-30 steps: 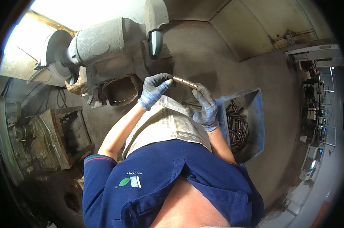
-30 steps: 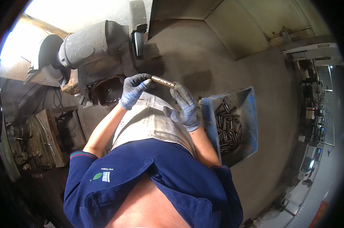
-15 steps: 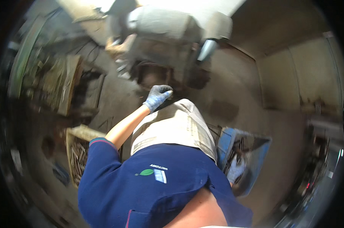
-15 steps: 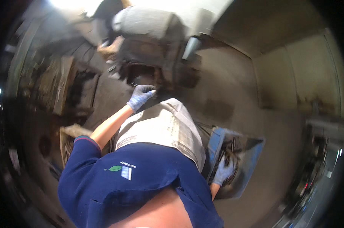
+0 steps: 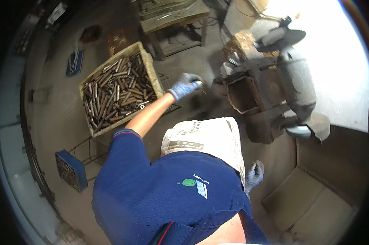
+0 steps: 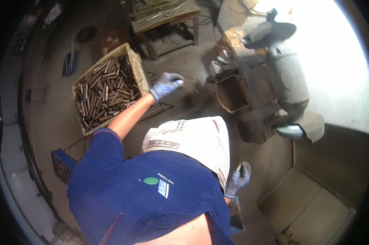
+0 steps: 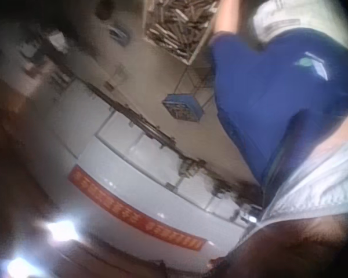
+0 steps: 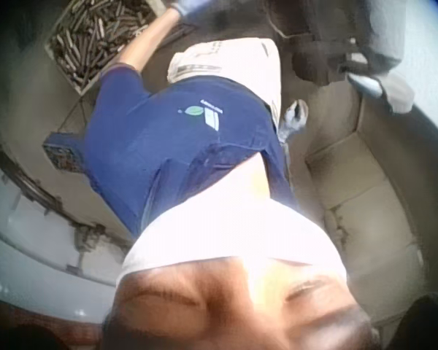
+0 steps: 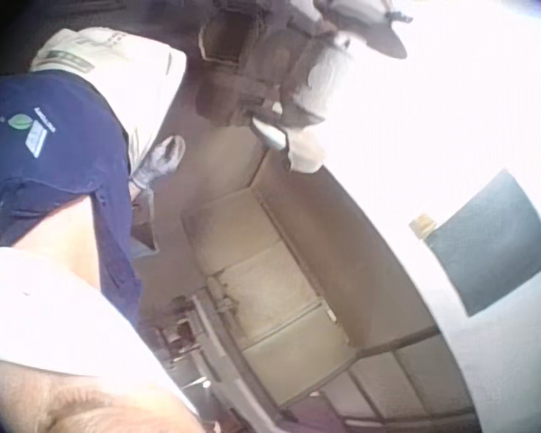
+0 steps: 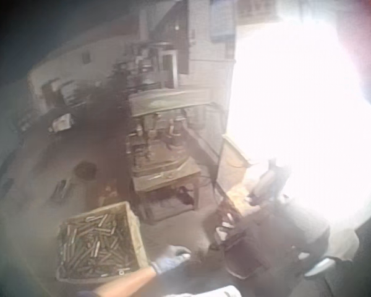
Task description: The person holds small metal parts against a bench grinder to smooth their surfaces, picking them from one container and placing the finished parts into another blue bin.
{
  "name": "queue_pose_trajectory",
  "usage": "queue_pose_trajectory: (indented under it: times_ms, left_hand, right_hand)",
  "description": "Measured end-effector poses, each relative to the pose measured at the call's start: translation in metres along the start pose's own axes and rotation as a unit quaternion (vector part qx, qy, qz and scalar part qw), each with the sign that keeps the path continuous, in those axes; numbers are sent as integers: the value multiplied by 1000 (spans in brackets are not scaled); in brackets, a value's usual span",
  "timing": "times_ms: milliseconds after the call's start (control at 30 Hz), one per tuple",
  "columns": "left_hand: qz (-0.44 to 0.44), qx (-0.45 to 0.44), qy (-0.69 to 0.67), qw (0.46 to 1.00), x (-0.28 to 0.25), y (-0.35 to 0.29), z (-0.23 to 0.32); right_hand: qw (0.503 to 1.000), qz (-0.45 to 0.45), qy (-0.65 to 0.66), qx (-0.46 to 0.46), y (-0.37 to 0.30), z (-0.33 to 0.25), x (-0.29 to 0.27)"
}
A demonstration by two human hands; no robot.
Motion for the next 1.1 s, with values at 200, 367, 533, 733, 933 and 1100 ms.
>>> queue_pose_trajectory:
  times_ms: [200, 367, 533, 733, 933, 1100]
  left_hand:
    - [260, -104, -19, 960, -201, -62, -122]
    - [222, -262, 75, 936, -234, -62, -217]
    - [178, -300, 285, 893, -186, -18, -205]
    - [270, -262, 228, 898, -198, -16, -249]
    - [253, -296, 199, 899, -196, -48, -200]
    - [345, -133, 230, 900, -230, -83, -121]
  right_hand:
    - [997, -68, 14, 29, 20, -5, 26]
    - [994, -86, 67, 26, 36, -17, 48]
    - [990, -127, 62, -4, 46, -26, 60]
    - [989, -127, 72, 29, 37, -12, 50]
    - [990, -116, 41, 63, 15, 8, 40]
    - [995, -68, 64, 17, 15, -6, 27]
Point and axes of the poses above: each hand's wrist, its own y-axis towards the middle knuckle, its own x-axis out of the palm, z = x × y, the point moved 9 cm from there along y, towards the middle knuckle, and after that the axes turned 11 degrees about -x, right-handed, at the moved point
